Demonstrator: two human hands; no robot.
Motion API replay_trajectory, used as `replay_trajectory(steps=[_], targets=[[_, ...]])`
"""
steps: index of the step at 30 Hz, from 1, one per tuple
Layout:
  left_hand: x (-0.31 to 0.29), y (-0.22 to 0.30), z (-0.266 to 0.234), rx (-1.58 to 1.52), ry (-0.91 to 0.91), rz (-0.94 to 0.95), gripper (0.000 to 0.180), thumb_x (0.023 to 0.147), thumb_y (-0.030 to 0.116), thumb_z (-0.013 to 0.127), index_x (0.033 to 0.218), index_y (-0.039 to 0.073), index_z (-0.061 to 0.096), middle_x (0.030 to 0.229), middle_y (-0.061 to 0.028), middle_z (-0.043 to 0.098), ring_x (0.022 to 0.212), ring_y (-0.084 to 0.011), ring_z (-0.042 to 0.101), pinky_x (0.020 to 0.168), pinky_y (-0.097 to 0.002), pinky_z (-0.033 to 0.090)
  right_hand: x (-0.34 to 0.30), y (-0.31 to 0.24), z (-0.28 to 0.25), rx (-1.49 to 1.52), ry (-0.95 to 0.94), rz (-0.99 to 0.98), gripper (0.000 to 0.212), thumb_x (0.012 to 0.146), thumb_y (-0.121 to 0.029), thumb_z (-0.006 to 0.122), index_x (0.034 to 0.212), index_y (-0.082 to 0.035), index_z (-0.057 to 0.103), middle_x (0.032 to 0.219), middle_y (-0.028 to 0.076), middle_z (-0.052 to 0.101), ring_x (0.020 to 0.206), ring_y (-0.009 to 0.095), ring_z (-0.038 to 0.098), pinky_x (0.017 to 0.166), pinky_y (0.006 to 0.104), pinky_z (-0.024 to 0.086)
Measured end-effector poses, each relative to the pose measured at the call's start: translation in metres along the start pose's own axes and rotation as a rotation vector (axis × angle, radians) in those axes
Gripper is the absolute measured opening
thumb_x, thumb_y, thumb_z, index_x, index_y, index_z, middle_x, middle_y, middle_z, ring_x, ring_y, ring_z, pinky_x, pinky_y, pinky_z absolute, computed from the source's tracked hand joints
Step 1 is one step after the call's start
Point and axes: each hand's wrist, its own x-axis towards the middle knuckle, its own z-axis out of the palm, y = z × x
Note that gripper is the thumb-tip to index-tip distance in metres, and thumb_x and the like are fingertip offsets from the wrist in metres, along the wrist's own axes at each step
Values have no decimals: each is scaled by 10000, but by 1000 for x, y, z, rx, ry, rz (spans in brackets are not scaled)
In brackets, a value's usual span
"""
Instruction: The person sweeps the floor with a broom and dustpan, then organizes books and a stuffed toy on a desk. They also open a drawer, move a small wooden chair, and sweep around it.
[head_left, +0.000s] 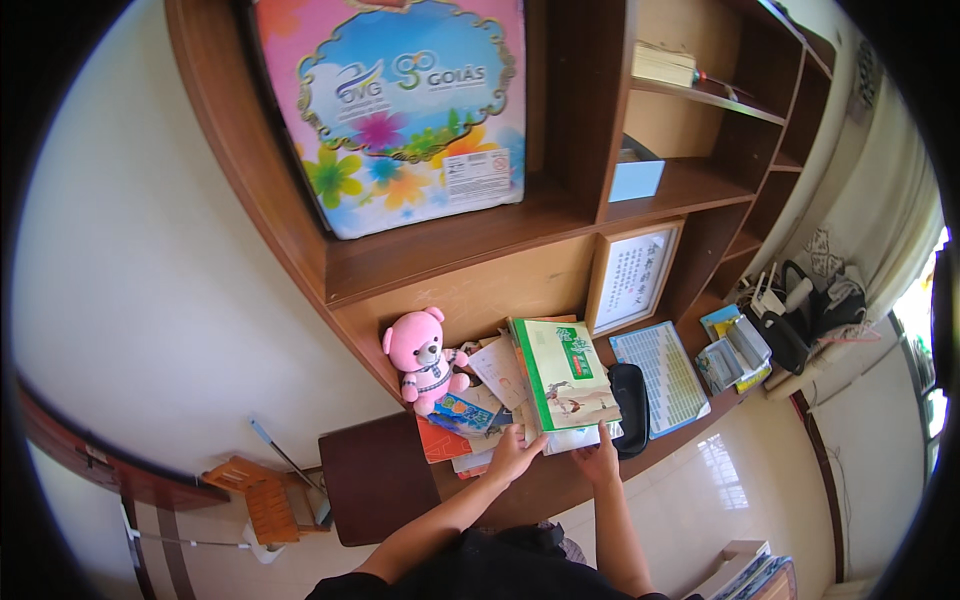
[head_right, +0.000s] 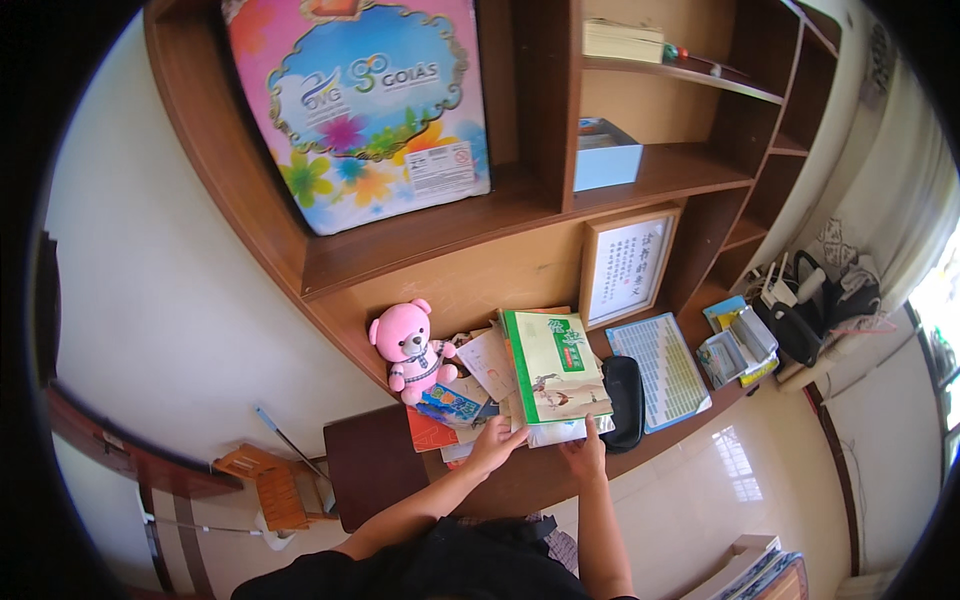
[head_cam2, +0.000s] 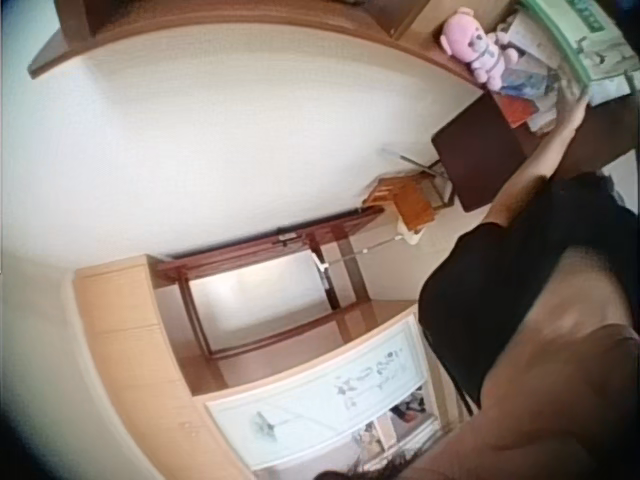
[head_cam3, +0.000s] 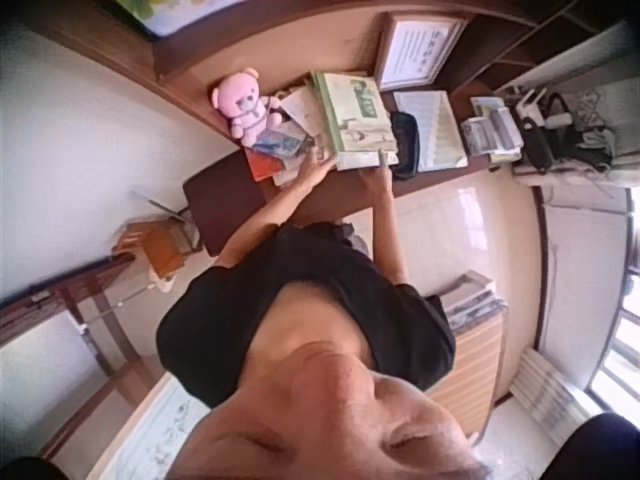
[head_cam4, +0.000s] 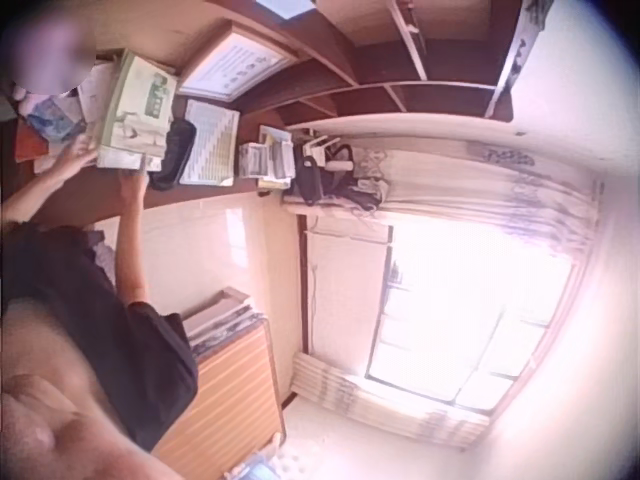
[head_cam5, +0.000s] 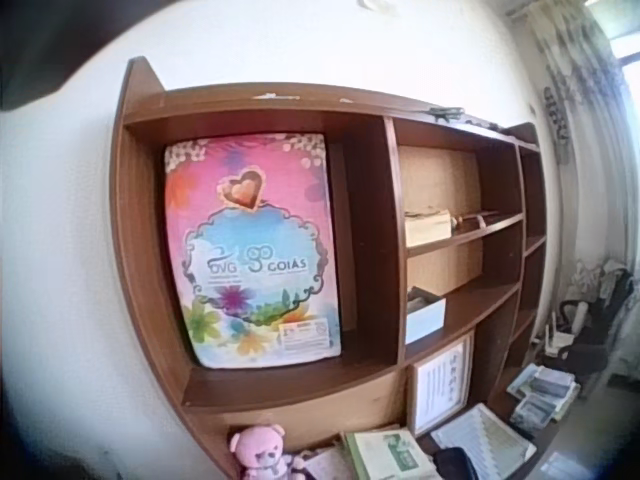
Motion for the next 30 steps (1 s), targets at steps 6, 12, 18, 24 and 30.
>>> replay_trajectory(steps=[6,12,18,24,30], targets=[[34,17,9,3,-67,-159,434,679,383,660,859,-5,593,773,-139,618,746,-200,594,653,-310,449,35,5,2,125,-187,-178,399,769,-130,574,1141,-110,431,1031,46,523,914,203,530,736,348,463],[52,4,6,297,-93,-330,741,638,707,443,624,-14,614,647,-188,594,676,-304,592,623,-366,432,49,7,8,21,-171,-309,417,755,-41,540,1149,-69,407,1028,71,523,940,214,529,793,358,459],[49,20,13,104,-44,-229,626,644,572,587,896,-1,598,826,-150,607,771,-227,585,657,-309,441,22,5,20,-49,-137,-367,443,689,40,572,1105,-33,438,990,66,528,857,186,548,671,298,489],[49,7,5,-411,-12,-312,445,696,167,651,1079,16,482,940,-103,570,859,-181,552,715,-292,447,-35,33,52,-173,-193,-632,430,685,46,576,1090,13,438,1015,75,513,895,165,493,791,270,391],[-8,8,-17,-354,63,-125,494,735,145,619,1153,3,396,1036,-76,513,937,-149,481,818,-274,381,-60,53,33,-271,-272,-605,440,718,17,584,1122,0,411,1044,79,500,910,173,499,792,278,405]])
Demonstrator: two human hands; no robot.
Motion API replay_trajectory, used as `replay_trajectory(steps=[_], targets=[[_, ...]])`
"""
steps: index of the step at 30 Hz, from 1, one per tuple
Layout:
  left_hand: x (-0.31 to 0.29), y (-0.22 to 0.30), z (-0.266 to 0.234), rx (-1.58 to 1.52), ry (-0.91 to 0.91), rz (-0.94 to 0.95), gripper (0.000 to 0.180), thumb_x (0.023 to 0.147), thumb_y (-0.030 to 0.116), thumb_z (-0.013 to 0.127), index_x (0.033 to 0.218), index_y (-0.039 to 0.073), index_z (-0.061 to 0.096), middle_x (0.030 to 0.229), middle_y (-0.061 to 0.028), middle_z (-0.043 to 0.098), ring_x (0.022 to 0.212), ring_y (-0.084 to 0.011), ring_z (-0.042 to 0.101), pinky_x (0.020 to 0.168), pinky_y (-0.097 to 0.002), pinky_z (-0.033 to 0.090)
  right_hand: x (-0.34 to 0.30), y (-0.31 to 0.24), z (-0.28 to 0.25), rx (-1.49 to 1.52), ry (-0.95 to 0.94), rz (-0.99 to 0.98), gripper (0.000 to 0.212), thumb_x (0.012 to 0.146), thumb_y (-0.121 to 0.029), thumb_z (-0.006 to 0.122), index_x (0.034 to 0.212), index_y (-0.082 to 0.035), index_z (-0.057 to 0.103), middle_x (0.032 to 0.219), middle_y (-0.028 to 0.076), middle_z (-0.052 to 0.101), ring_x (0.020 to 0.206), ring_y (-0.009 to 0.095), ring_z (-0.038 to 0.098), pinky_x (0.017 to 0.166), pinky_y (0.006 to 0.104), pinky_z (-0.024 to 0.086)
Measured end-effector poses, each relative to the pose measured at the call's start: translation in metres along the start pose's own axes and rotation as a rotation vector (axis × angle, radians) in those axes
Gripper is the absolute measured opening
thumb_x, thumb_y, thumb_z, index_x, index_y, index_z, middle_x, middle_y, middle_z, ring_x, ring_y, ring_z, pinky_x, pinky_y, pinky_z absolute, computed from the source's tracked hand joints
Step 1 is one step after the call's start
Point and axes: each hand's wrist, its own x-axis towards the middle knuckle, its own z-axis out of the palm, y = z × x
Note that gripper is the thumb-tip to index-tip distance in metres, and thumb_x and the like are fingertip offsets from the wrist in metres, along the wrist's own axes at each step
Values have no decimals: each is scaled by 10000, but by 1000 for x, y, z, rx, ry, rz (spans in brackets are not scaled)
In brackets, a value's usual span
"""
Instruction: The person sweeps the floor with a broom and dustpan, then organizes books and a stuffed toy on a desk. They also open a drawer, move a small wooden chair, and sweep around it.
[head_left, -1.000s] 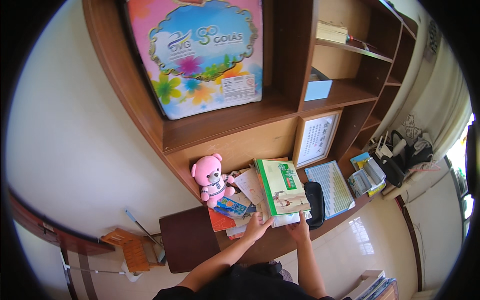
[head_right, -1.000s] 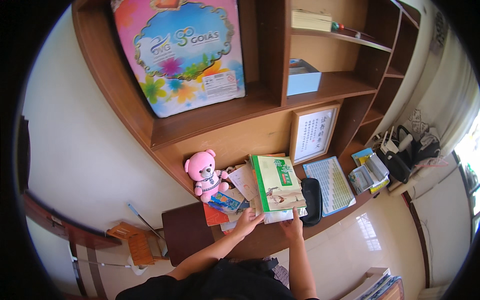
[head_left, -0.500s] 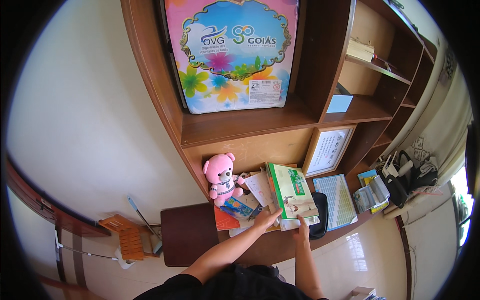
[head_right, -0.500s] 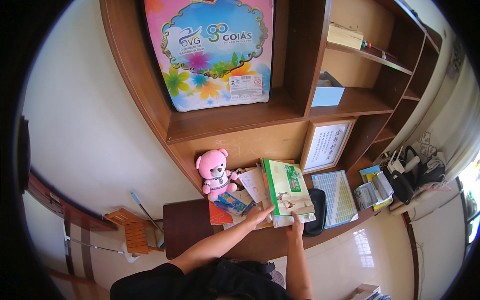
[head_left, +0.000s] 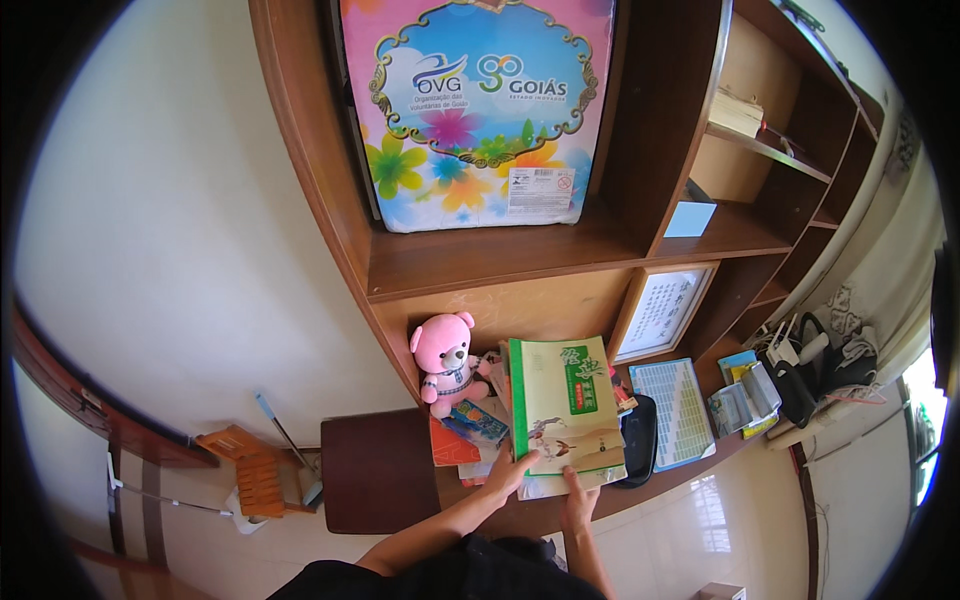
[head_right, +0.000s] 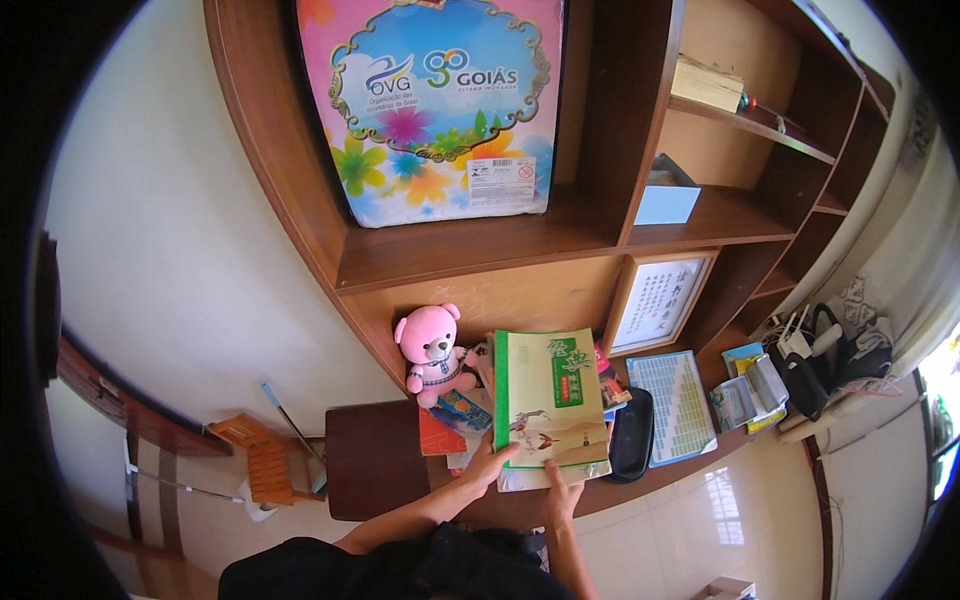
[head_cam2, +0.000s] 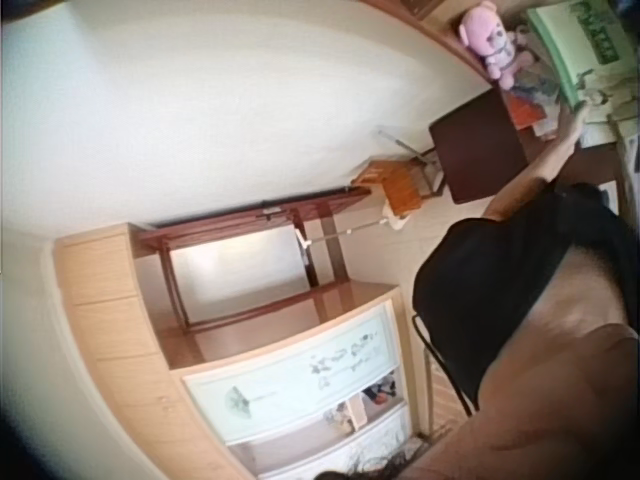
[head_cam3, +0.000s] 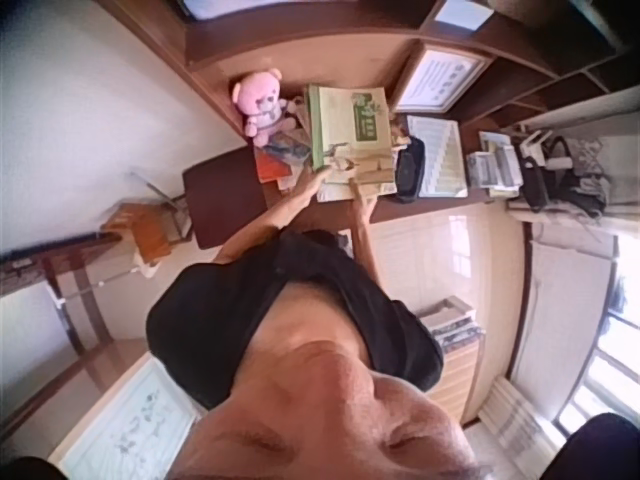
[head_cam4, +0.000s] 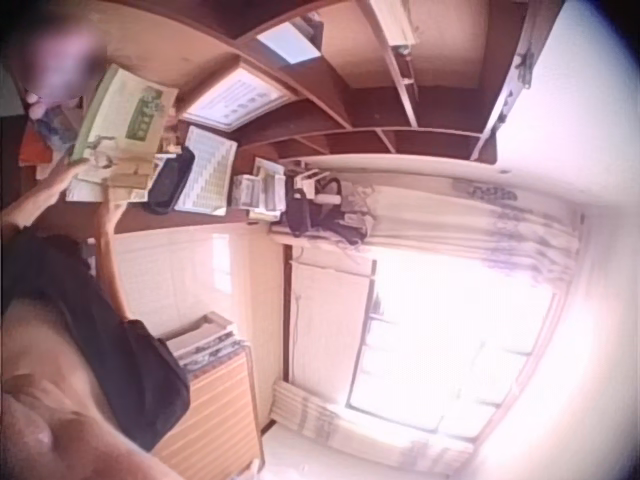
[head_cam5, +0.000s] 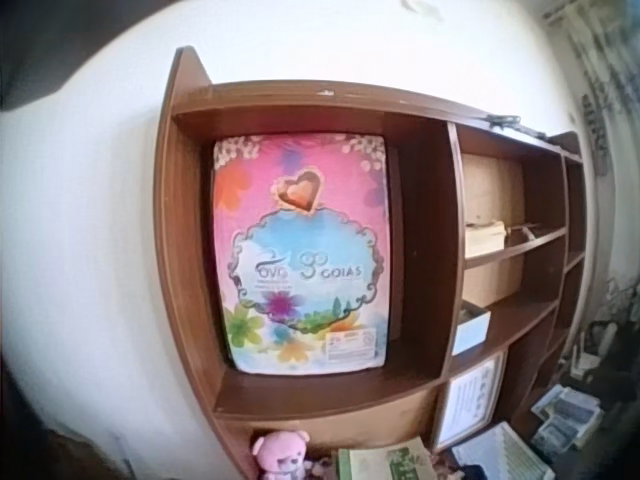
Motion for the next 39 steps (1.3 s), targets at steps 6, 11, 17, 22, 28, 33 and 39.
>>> replay_trajectory(steps=[6,11,17,22,28,33,39], targets=[[0,-17,-43,-70,56,-96,486,733,151,625,1143,4,407,1000,-74,522,913,-151,480,803,-279,381,-7,35,6,-32,-1,305,452,737,-82,625,1129,-11,412,1035,62,508,909,160,506,756,284,431],[6,-14,-48,-25,65,-129,473,729,135,626,1141,10,428,998,-71,533,901,-147,490,794,-278,383,5,33,-19,50,85,298,412,800,-243,566,1100,13,446,1006,80,530,901,161,505,769,287,418],[2,6,-54,-119,-30,-126,451,731,109,616,1136,12,443,992,-75,542,892,-154,513,790,-277,402,37,4,-35,-25,-130,390,355,839,-265,482,1084,-8,482,1009,82,553,904,178,533,791,304,423],[-15,62,-64,-130,-214,-215,473,727,75,608,1162,20,432,1056,-85,523,924,-165,512,807,-287,410,50,-10,-33,108,-388,689,416,805,-271,527,1135,-30,449,1057,105,547,904,211,556,809,334,440],[-20,88,-71,991,-12,101,431,735,286,590,1081,55,476,1005,-162,527,891,-294,540,696,-355,455,44,8,-12,-25,-357,668,414,746,-165,614,1111,-31,472,1001,85,565,865,185,564,750,304,465],[0,127,-64,1124,424,820,655,679,238,650,1198,16,317,1154,-252,348,1058,-389,389,836,-413,397,43,23,-10,-92,-405,623,377,766,-134,580,1114,-42,471,995,79,566,857,180,564,738,306,470],[62,172,-71,1248,653,653,808,609,185,699,1260,18,250,1225,-266,276,1144,-408,288,911,-416,334,42,22,-5,-68,-390,649,373,746,-127,595,1093,-40,488,969,77,577,840,187,571,719,313,478]])
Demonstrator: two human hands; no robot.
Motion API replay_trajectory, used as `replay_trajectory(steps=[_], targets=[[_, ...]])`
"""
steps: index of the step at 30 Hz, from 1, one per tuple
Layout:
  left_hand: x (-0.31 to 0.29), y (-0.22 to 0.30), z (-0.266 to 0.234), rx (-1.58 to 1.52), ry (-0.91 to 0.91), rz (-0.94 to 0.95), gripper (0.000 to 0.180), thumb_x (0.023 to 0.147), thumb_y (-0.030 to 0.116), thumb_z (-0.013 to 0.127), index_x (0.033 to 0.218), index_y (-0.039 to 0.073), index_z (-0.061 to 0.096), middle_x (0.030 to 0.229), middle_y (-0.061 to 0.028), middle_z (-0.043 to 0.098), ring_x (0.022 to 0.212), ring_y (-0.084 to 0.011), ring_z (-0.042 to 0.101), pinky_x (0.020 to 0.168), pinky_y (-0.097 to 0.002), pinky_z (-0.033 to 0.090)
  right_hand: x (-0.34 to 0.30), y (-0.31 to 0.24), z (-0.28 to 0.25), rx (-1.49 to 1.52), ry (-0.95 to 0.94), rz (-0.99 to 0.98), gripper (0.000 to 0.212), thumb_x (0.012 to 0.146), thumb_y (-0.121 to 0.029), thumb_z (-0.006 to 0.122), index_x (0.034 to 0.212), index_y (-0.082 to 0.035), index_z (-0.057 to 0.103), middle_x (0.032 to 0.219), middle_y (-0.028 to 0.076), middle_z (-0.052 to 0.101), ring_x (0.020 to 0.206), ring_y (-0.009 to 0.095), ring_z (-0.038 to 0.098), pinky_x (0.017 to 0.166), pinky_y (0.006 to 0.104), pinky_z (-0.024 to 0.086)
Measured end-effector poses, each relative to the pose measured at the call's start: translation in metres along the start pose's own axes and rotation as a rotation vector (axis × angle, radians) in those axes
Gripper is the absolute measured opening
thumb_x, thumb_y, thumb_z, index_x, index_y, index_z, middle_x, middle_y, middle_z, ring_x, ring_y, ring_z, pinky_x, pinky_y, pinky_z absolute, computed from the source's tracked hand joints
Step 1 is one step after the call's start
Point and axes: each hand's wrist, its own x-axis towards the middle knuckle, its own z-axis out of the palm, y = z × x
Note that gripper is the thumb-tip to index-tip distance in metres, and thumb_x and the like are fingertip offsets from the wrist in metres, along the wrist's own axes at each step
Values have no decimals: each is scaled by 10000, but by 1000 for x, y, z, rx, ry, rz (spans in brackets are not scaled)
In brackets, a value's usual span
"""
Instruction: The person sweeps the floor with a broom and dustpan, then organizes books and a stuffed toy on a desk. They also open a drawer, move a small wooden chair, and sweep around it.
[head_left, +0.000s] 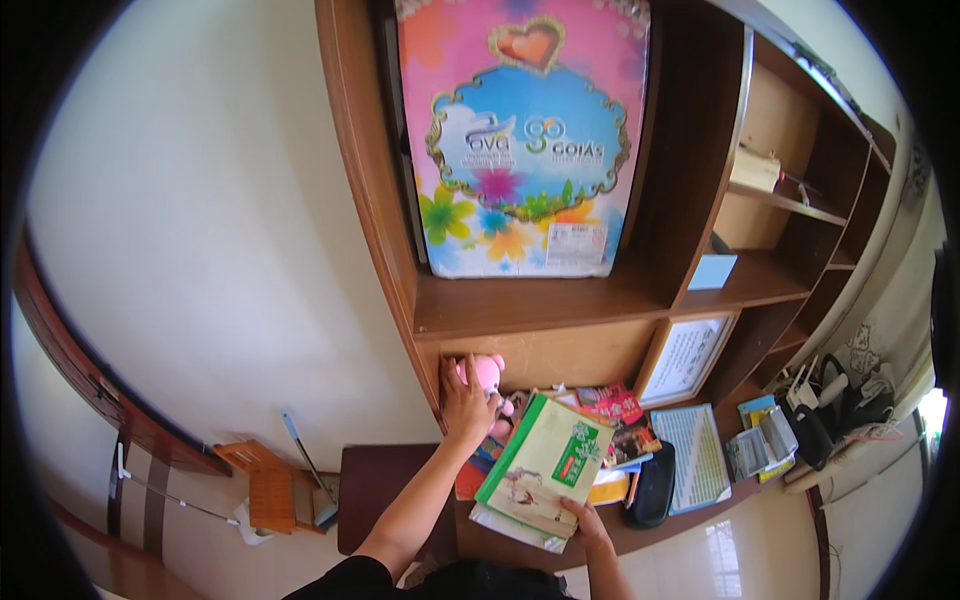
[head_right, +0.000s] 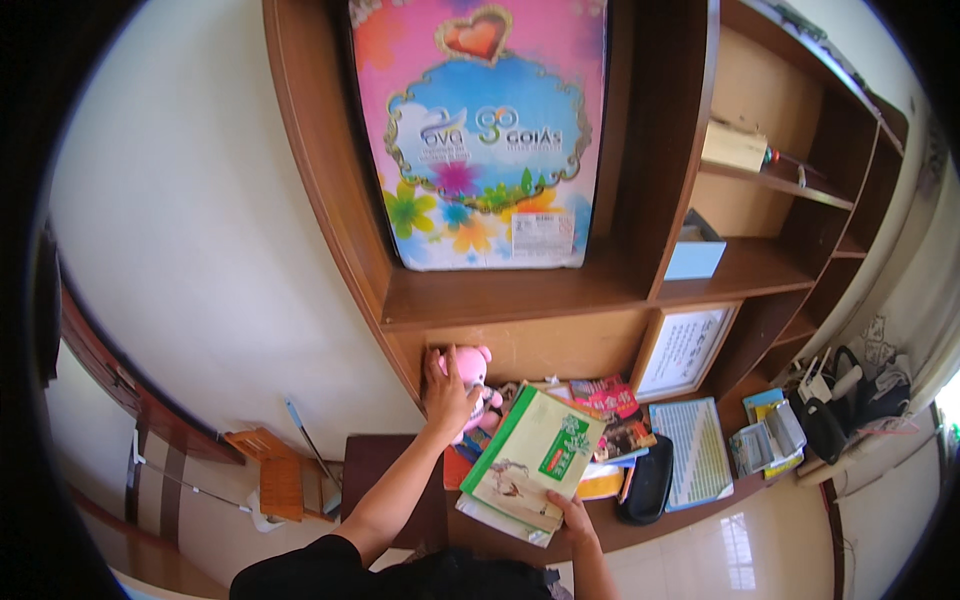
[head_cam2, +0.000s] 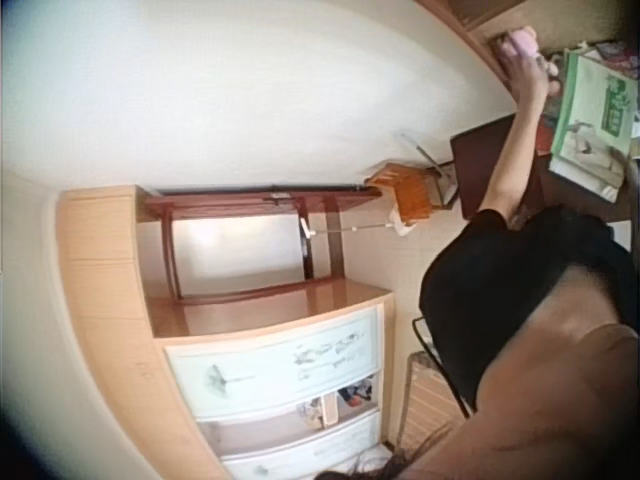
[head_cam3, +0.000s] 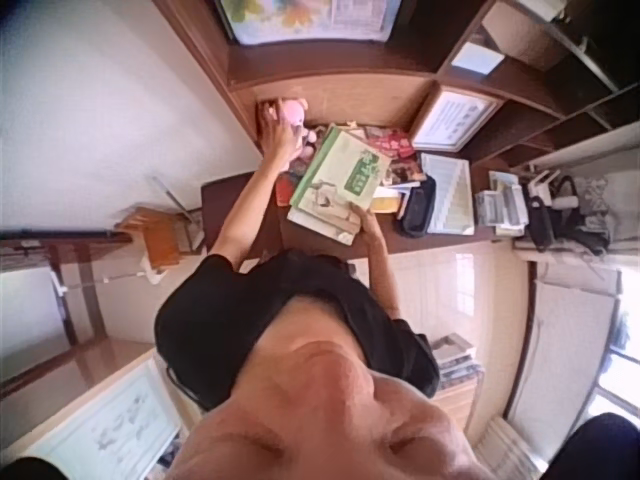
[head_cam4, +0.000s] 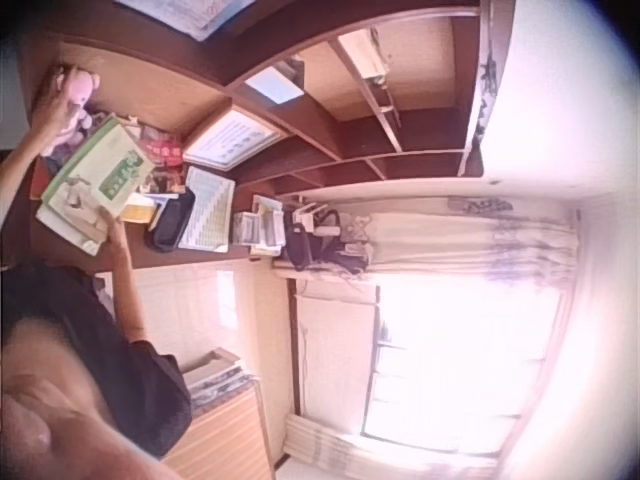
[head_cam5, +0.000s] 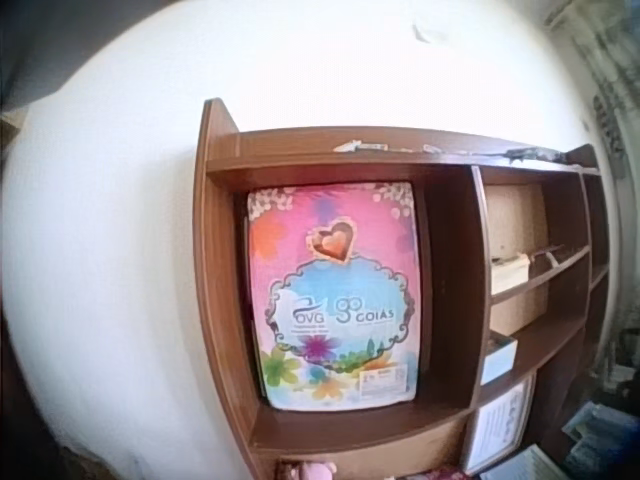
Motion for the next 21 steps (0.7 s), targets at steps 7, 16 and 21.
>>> replay_trajectory(steps=[7,16,21], targets=[[17,12,-2,135,-248,-41,681,533,268,752,1089,27,441,987,-194,503,965,-326,447,786,-368,422,1,4,-8,24,-15,-21,357,741,-133,605,1072,-43,504,954,84,583,808,198,579,697,319,485],[-24,31,-55,-109,35,157,564,514,126,694,1024,73,459,920,-118,541,864,-292,527,700,-385,459,-4,13,13,27,53,-170,343,743,-77,604,1064,-34,490,921,94,584,807,203,576,700,337,493],[-30,71,-147,-263,258,440,571,491,74,696,1020,61,483,912,-117,554,820,-290,550,704,-363,465,-15,14,26,54,68,-325,332,773,-89,571,1082,-23,468,946,97,574,827,197,570,702,327,489]])
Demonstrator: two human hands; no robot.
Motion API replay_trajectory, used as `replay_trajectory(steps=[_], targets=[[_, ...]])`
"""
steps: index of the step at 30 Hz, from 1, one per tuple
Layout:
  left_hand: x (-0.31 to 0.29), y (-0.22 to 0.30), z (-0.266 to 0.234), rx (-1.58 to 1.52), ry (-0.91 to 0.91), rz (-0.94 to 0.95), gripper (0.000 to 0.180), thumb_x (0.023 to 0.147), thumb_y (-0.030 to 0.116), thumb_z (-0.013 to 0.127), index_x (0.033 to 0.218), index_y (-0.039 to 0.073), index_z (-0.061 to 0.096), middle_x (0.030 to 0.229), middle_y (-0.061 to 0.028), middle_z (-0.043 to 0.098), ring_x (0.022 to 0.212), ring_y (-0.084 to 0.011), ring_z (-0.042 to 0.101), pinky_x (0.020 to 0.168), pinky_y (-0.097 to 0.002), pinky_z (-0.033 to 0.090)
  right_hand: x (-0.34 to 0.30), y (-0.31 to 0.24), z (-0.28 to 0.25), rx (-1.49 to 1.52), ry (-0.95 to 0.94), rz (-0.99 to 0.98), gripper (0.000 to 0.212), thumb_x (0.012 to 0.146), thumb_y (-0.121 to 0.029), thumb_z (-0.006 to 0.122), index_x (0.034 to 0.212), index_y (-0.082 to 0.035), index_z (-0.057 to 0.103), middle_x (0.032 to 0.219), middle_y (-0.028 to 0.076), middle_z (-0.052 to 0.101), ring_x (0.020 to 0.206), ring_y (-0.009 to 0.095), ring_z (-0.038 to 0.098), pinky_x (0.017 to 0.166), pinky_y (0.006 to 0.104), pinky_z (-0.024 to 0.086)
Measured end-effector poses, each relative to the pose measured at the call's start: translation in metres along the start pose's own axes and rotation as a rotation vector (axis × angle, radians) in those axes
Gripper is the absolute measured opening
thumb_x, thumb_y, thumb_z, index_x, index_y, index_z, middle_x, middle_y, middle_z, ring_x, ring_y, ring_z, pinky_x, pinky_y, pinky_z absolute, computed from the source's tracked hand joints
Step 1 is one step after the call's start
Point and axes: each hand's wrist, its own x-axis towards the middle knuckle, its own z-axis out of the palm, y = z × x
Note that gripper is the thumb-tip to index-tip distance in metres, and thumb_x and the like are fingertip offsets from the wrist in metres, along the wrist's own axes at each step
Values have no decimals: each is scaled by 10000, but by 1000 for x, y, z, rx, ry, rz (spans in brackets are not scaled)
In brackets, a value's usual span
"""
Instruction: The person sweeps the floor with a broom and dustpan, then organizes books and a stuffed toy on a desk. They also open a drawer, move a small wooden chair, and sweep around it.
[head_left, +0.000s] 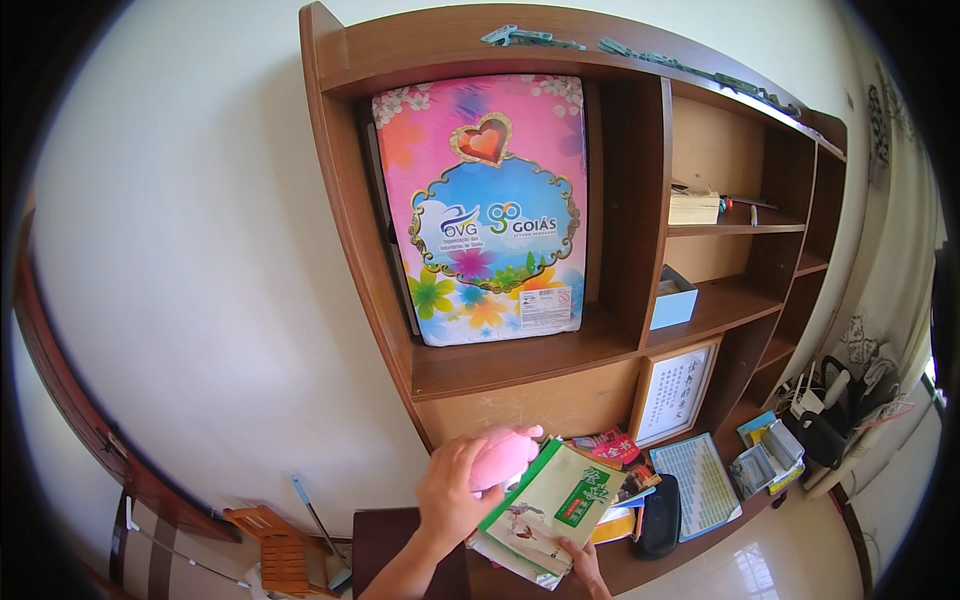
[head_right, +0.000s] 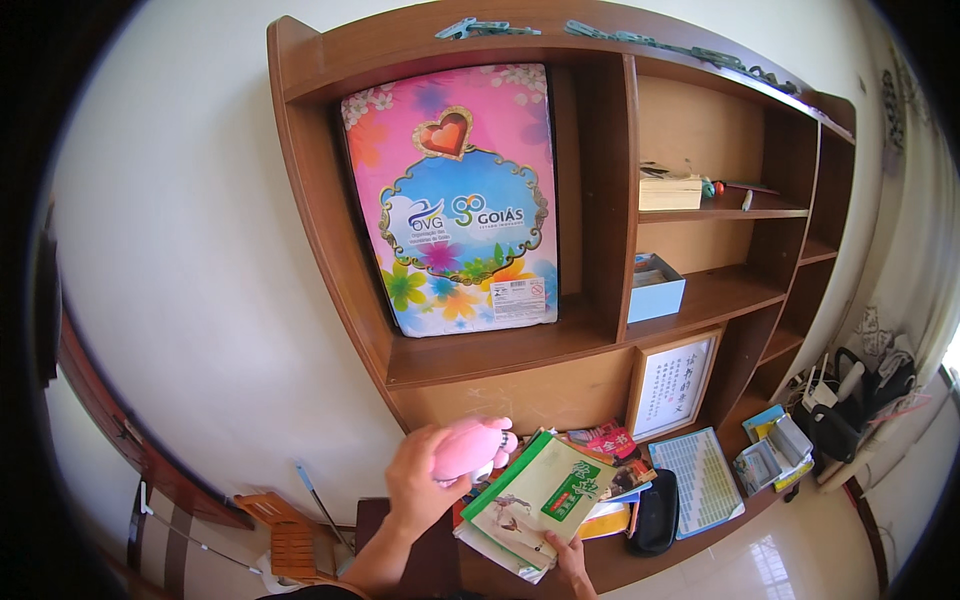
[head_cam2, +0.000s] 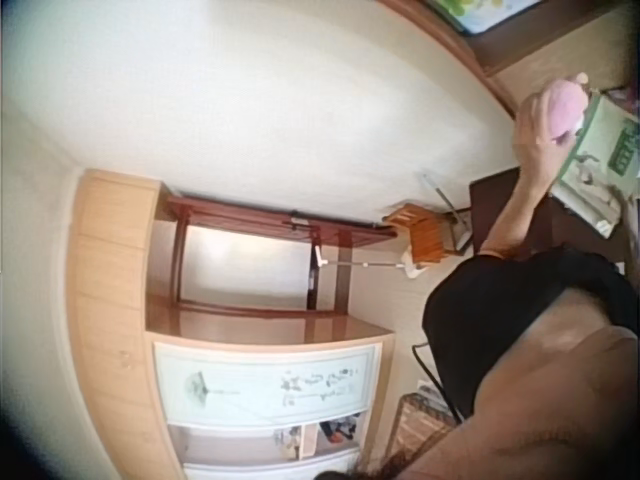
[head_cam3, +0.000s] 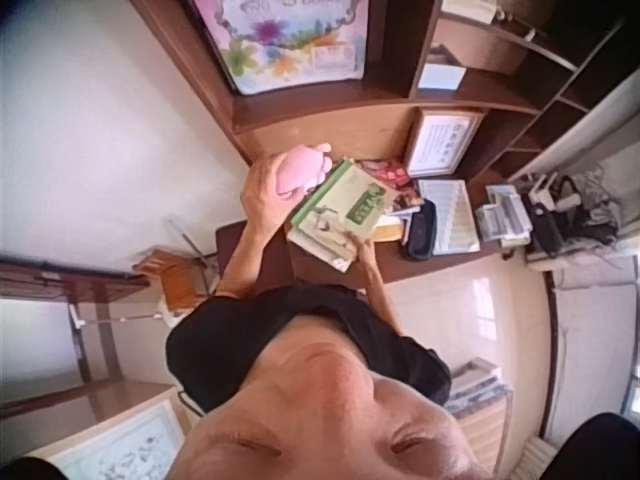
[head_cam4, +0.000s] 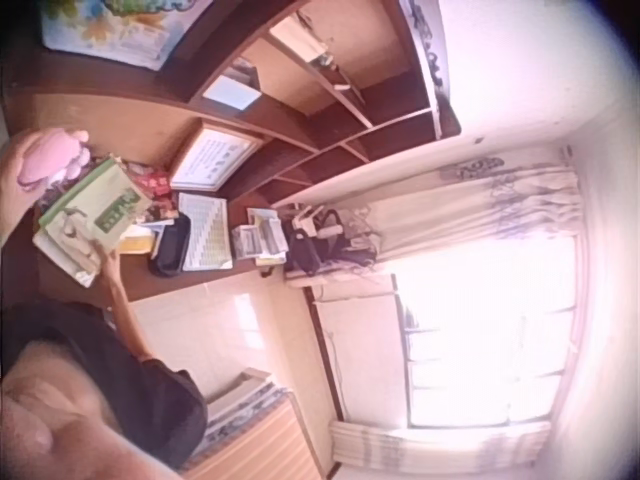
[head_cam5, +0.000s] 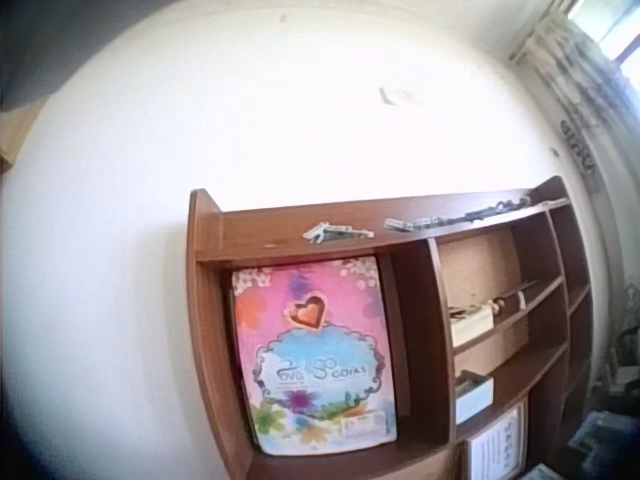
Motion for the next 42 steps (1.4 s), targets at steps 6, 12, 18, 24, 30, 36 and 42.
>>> replay_trajectory(steps=[6,12,18,24,30,36,42], targets=[[85,21,-60,-289,238,83,666,547,105,679,1125,-16,370,994,-154,496,917,-236,527,798,-346,440,22,7,40,286,-19,112,287,796,-59,532,1074,-35,465,980,99,553,863,213,557,751,353,487],[176,15,-36,-259,183,181,560,578,114,617,1098,33,424,932,-170,550,835,-311,554,755,-378,438,37,40,41,131,-70,148,273,777,-72,558,1041,-23,507,960,88,575,843,204,565,701,333,489],[193,-18,-14,-134,202,137,534,610,77,576,1116,16,415,1050,-162,491,993,-295,476,842,-359,389,37,47,34,180,-115,151,290,780,-62,550,1061,-20,494,990,93,564,874,212,553,749,335,474],[177,-22,-10,-117,441,257,497,605,68,584,1079,18,444,1090,-146,462,1022,-310,423,871,-397,349,34,41,32,136,-98,150,313,784,-74,547,1087,-37,473,993,83,557,879,212,550,746,337,476],[143,-19,-14,-34,503,264,443,696,89,579,1111,2,451,1151,-155,448,1062,-298,426,908,-387,325,27,31,44,146,-57,179,299,785,-76,545,1076,-53,478,991,82,556,882,215,550,731,355,484],[123,-17,-12,-9,453,274,472,704,118,597,1133,4,435,1186,-167,417,1105,-316,387,918,-401,311,29,34,47,170,-27,152,296,781,-82,555,1070,-61,493,980,81,562,881,217,552,724,351,486],[117,-8,-3,2,392,279,546,677,137,631,1160,18,406,1238,-189,344,1124,-335,355,919,-420,298,32,37,46,184,-1,170,293,788,-114,568,1062,-39,498,960,87,573,830,212,569,700,344,493]])
